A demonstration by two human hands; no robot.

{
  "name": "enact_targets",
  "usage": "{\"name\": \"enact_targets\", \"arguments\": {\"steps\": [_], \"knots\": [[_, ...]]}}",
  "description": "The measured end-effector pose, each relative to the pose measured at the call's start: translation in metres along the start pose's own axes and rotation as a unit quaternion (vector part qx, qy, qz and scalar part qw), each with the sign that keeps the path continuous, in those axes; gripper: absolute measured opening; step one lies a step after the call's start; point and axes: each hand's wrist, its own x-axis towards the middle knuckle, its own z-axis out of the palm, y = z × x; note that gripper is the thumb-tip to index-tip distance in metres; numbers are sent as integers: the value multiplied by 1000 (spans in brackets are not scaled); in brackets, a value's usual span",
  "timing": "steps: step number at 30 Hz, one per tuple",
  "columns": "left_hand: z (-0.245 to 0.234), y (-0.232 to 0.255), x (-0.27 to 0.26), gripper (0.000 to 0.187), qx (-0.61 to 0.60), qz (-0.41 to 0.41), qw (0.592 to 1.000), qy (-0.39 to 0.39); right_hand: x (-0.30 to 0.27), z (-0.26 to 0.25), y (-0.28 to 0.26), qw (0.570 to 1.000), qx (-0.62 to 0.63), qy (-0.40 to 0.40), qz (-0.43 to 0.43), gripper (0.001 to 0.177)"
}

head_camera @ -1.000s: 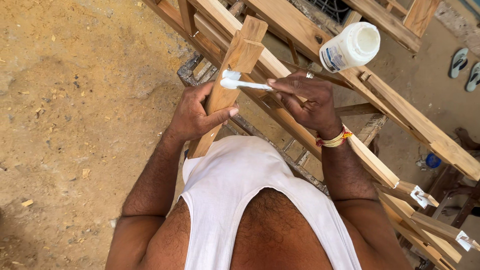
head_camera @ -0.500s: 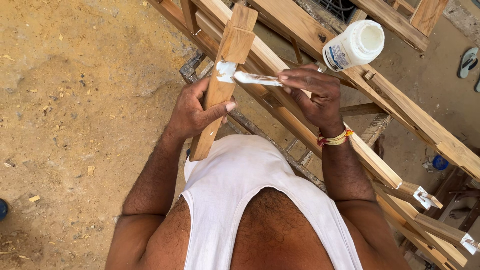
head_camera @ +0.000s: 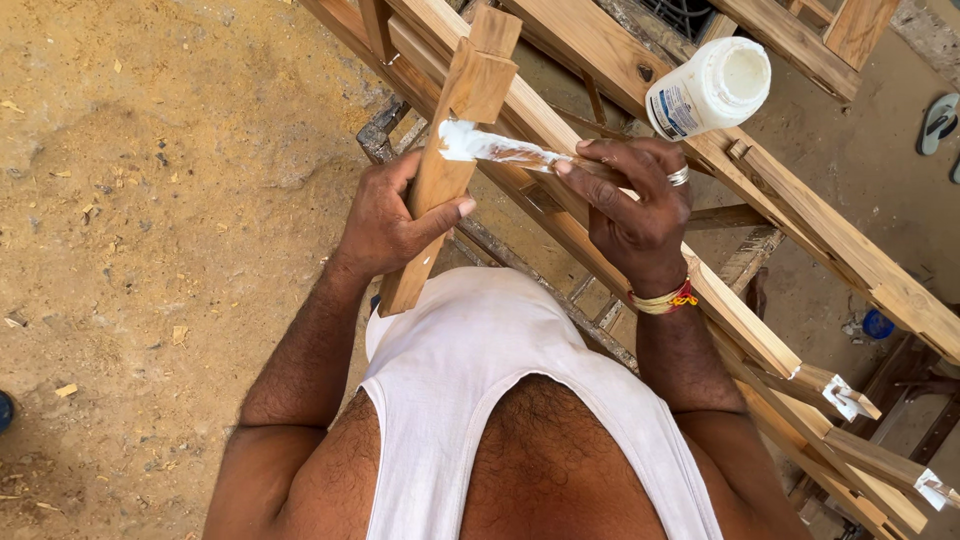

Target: The person applies white glue to the ends of small wooden pieces using a brush. They dip the brush into a container of glue and spread it onto the wood, then place the glued pieces onto a larger wooden frame structure.

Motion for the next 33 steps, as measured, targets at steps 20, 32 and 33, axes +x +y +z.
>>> {"name": "enact_targets", "arguments": {"steps": [20, 32, 33], "knots": [[0, 9, 8, 46, -177, -112, 977, -27, -6, 37, 10, 996, 2, 94, -11, 25], [9, 24, 17, 52, -193, -153, 969, -17, 5, 61, 26, 985, -96, 113, -91, 33], [11, 24, 18, 53, -193, -159, 968, -24, 9, 62, 28, 983, -101, 121, -97, 32]]}}
